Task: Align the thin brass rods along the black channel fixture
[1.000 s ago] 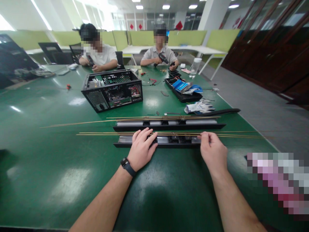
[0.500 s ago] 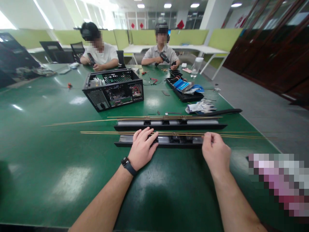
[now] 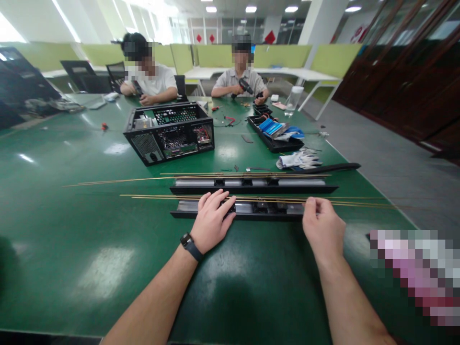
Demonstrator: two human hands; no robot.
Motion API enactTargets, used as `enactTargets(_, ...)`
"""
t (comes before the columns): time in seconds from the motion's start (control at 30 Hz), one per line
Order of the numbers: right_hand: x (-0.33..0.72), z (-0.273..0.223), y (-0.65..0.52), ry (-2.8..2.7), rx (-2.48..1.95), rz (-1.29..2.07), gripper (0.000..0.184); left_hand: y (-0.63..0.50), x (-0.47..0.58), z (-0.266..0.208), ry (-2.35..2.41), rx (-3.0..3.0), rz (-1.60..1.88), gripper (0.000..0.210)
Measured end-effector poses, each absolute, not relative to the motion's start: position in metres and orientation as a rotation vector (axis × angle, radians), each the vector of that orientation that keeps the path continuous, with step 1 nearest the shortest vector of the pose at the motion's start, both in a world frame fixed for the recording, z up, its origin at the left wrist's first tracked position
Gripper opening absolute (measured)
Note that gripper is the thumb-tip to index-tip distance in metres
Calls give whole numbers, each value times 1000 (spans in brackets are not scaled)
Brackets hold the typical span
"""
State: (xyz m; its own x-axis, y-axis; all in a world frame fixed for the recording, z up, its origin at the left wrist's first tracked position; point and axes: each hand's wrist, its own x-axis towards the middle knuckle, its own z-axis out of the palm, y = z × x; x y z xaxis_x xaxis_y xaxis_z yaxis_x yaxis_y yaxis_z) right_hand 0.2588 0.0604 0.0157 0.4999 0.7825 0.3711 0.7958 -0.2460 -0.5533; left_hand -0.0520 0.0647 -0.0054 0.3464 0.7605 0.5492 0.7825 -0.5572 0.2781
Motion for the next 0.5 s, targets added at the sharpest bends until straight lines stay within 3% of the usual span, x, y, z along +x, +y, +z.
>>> enactTargets(0.5, 257, 14, 60, -1331, -2004, -7, 45, 64, -52, -3, -1477, -2555, -997, 41)
